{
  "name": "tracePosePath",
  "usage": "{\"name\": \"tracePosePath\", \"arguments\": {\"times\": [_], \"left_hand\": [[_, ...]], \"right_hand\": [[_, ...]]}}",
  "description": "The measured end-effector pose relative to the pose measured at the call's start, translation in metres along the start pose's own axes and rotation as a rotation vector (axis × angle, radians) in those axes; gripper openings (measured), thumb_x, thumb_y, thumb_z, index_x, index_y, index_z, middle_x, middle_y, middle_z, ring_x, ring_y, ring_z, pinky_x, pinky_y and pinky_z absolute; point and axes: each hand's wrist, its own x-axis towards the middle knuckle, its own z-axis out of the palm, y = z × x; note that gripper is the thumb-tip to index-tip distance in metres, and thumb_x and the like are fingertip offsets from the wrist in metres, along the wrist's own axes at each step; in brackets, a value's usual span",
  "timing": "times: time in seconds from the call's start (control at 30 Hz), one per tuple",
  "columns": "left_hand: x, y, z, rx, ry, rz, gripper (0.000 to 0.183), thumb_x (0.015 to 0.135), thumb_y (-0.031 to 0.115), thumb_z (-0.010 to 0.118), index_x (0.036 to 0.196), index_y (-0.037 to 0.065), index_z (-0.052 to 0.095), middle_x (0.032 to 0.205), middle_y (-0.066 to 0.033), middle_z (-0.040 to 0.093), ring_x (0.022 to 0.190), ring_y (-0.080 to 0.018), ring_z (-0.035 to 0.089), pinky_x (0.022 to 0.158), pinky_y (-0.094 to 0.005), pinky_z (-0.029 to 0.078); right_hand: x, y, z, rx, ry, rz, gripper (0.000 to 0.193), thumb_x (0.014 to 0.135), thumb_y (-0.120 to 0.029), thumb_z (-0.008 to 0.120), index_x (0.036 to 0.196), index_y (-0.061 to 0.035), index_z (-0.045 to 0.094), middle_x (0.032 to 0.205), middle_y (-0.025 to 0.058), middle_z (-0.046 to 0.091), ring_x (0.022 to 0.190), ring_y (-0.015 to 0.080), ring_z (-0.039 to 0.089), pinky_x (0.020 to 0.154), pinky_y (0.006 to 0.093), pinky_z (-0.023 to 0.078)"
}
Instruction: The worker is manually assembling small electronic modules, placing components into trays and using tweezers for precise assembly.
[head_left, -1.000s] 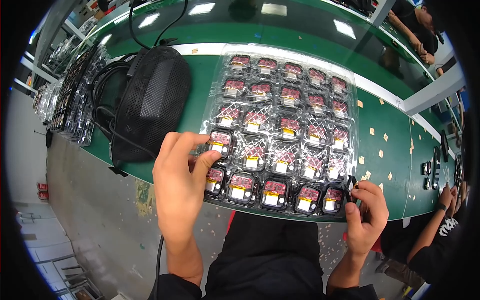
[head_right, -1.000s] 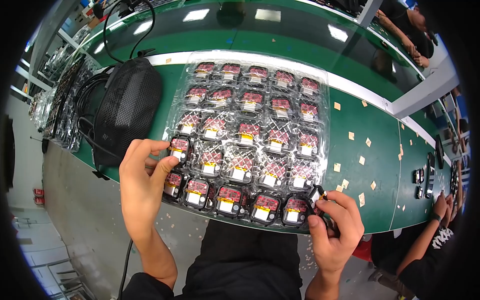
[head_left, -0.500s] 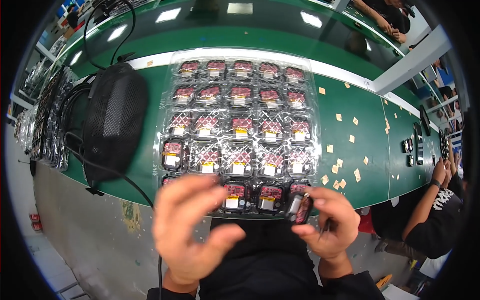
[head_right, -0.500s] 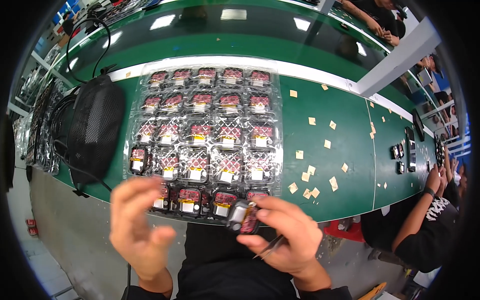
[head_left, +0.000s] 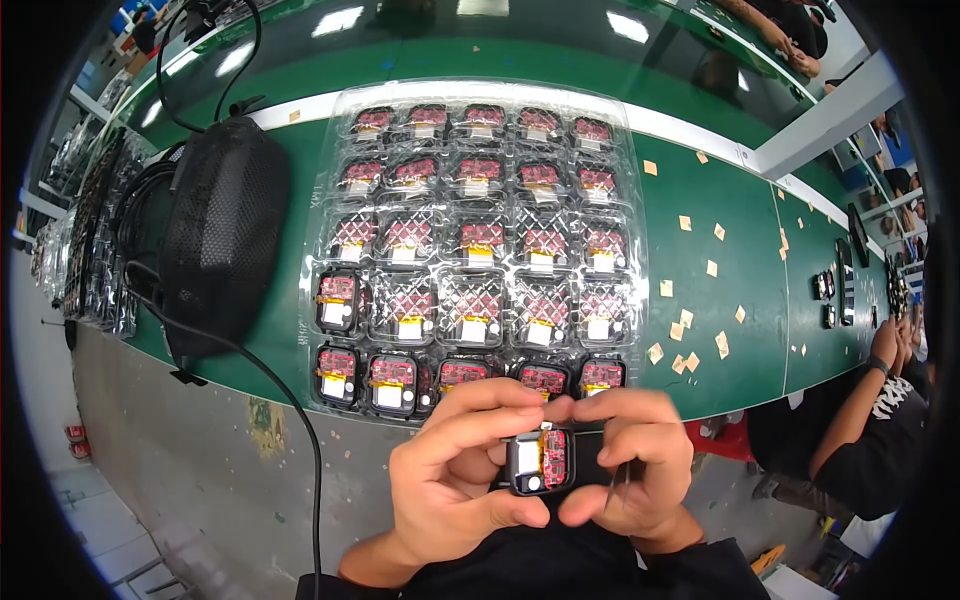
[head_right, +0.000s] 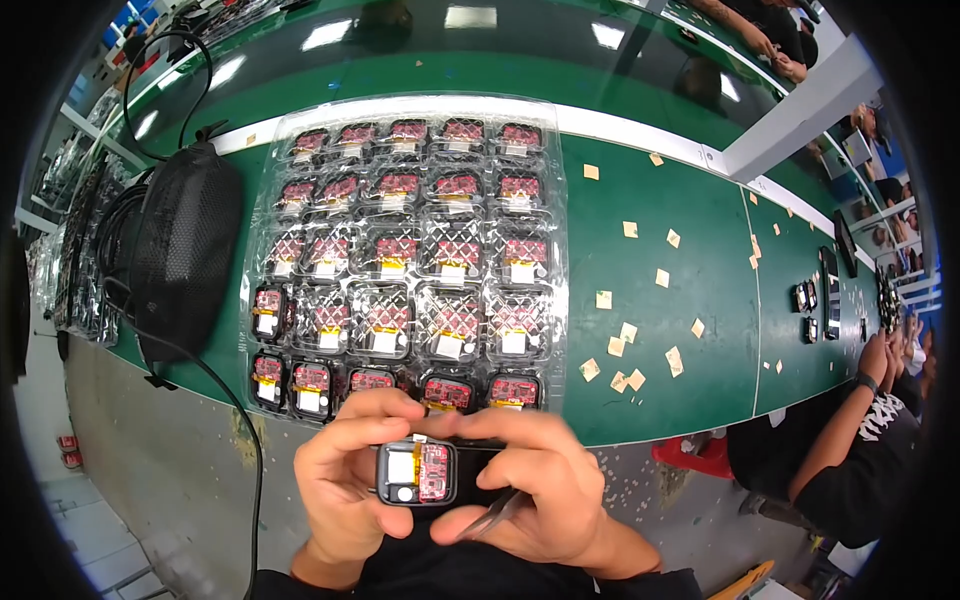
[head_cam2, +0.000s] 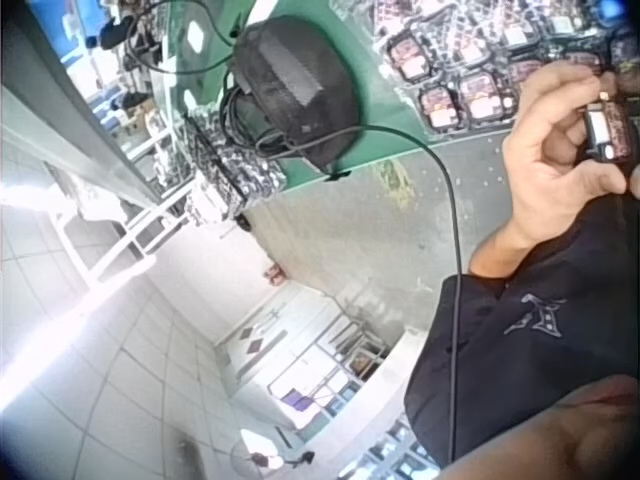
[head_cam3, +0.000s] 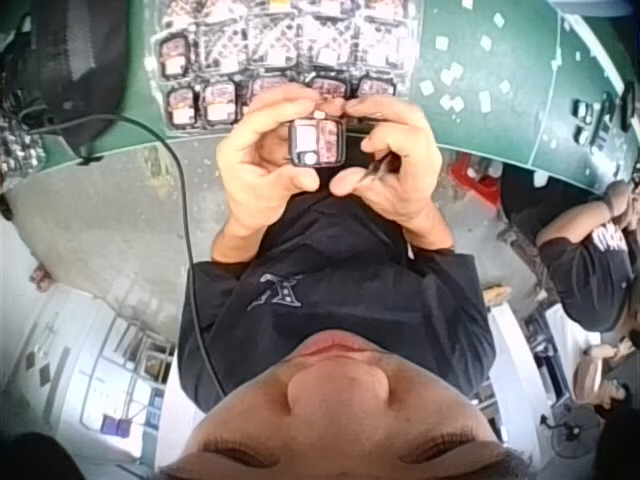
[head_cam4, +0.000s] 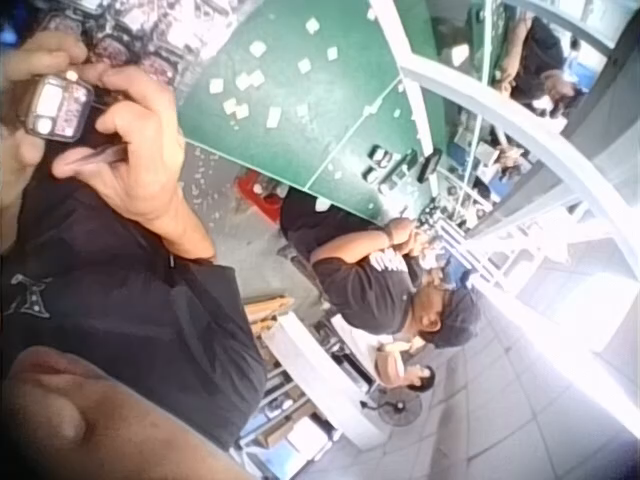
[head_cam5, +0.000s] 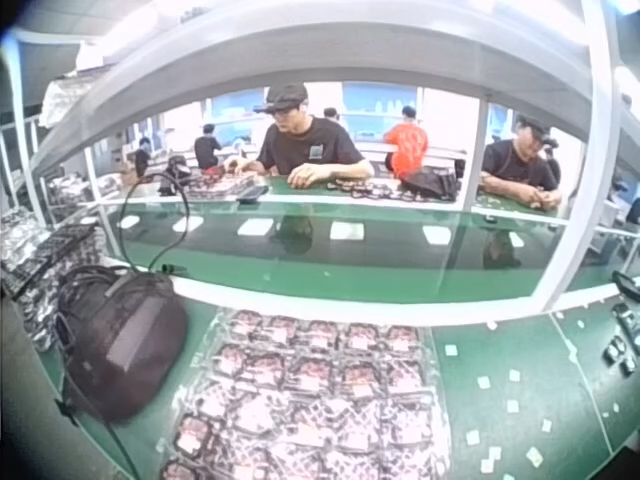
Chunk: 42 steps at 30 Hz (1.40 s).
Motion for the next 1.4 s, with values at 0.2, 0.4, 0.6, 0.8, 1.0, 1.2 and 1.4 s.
{"name": "tracePosePath", "arguments": {"times": [0.2,0.4,0.6,0.8,1.0,1.2,1.4], "left_hand": [[0.001,0.005,0.005,0.141,0.076,0.003,0.074,0.068,0.040,0.090,0.122,0.000,0.060,0.115,-0.0161,0.057,0.104,-0.0349,0.069,0.093,-0.0455,0.059],[0.001,0.006,0.000,0.181,0.066,0.010,0.074,0.070,0.040,0.090,0.122,-0.001,0.060,0.116,-0.0173,0.057,0.104,-0.0349,0.069,0.094,-0.0457,0.059],[-0.001,0.005,0.002,0.143,0.078,0.003,0.075,0.070,0.042,0.089,0.123,-0.003,0.059,0.118,-0.0178,0.057,0.105,-0.0354,0.069,0.094,-0.0452,0.059],[-0.001,0.008,0.001,0.143,0.060,-0.013,0.075,0.071,0.041,0.088,0.123,-0.003,0.059,0.121,-0.0180,0.054,0.106,-0.0356,0.068,0.095,-0.0454,0.059],[-0.004,0.004,0.001,0.130,0.054,0.003,0.074,0.071,0.040,0.088,0.124,-0.004,0.060,0.122,-0.0185,0.054,0.107,-0.0354,0.067,0.095,-0.0454,0.059],[-0.005,0.004,-0.001,0.146,0.039,-0.008,0.074,0.072,0.038,0.089,0.124,-0.005,0.061,0.123,-0.0195,0.054,0.107,-0.0348,0.067,0.095,-0.0458,0.059],[-0.006,0.006,0.001,0.150,0.043,-0.025,0.073,0.070,0.035,0.091,0.124,-0.005,0.062,0.124,-0.0202,0.053,0.109,-0.0329,0.066,0.096,-0.0461,0.059]], "right_hand": [[-0.004,-0.009,-0.005,0.022,0.068,0.193,0.044,0.087,-0.028,0.081,0.114,-0.0019,0.059,0.098,0.0119,0.054,0.075,0.0163,0.058,0.058,0.0280,0.048],[0.002,-0.009,-0.002,-0.417,-0.003,-0.032,0.037,0.074,-0.003,0.083,0.109,-0.0060,0.073,0.091,0.0062,0.058,0.066,0.0152,0.061,0.051,0.0270,0.049],[0.001,-0.003,0.001,-0.424,0.061,-0.149,0.038,0.070,-0.004,0.087,0.106,-0.0028,0.073,0.084,0.0051,0.066,0.056,0.0139,0.059,0.048,0.0250,0.045],[0.000,-0.004,-0.001,-0.460,0.061,-0.208,0.031,0.073,-0.006,0.086,0.101,-0.0026,0.073,0.089,0.0059,0.071,0.056,0.0124,0.060,0.047,0.0250,0.041],[-0.001,-0.006,0.000,-0.478,0.060,-0.205,0.029,0.073,-0.006,0.085,0.100,-0.0030,0.073,0.087,0.0052,0.071,0.056,0.0129,0.061,0.046,0.0258,0.040],[0.000,-0.005,-0.002,-0.315,0.018,-0.080,0.030,0.071,-0.003,0.085,0.098,-0.0029,0.073,0.085,0.0067,0.071,0.056,0.0153,0.062,0.048,0.0264,0.043],[0.000,-0.006,-0.002,-0.350,0.019,-0.093,0.028,0.072,-0.004,0.085,0.098,-0.0024,0.073,0.082,0.0063,0.071,0.056,0.0160,0.062,0.047,0.0272,0.043]]}}
